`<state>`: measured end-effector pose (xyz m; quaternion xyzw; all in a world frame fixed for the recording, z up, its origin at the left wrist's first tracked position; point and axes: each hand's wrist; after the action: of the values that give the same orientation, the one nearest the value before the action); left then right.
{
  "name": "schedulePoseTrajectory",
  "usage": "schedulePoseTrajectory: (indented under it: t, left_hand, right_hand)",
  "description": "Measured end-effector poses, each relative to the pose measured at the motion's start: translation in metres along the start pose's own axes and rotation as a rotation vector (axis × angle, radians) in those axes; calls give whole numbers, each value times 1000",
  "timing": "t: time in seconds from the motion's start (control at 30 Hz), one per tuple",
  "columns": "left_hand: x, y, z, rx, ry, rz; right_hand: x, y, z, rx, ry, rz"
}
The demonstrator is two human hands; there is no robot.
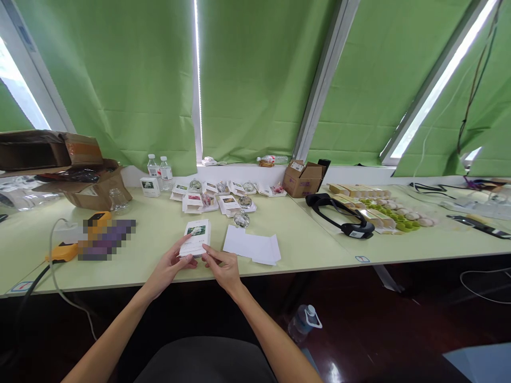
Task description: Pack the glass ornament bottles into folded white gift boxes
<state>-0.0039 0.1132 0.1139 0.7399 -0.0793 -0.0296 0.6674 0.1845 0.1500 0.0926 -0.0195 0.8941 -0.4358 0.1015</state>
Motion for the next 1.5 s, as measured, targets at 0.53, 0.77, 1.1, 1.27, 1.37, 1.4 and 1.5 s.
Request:
schedulePoseTrajectory:
  t: [0.53, 0.77, 1.1, 1.27, 1.37, 1.4, 1.5]
  left_hand:
    - [1, 2, 0, 2, 8, 30]
    - [2, 2, 0, 3, 20, 37]
    - [1, -2, -1, 2, 29, 39]
    - [2, 1, -1, 6, 43, 28]
    - [3, 4, 0, 4, 38, 22]
    - [3, 4, 1, 4, 36, 21]
    - [3, 5, 1, 5, 32, 21]
  right_hand:
    - [0, 0, -1, -17, -7, -70]
    - [1, 3, 0, -35, 19, -77]
    - [1, 4, 0, 17, 26, -136]
    - [1, 3, -1, 60, 36, -146]
    - [2, 1, -1, 71, 41, -141]
    - [2, 0, -1, 75, 40, -140]
    - [1, -1, -1, 100, 29, -145]
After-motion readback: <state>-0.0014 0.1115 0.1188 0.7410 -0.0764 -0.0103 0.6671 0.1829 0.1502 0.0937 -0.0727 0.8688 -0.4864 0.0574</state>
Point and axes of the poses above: each hand's wrist, its own z-axis away from the middle knuckle, its own x-axis out of the palm, y = z × x, and after that the axes turned 3 degrees about -x, right-handed
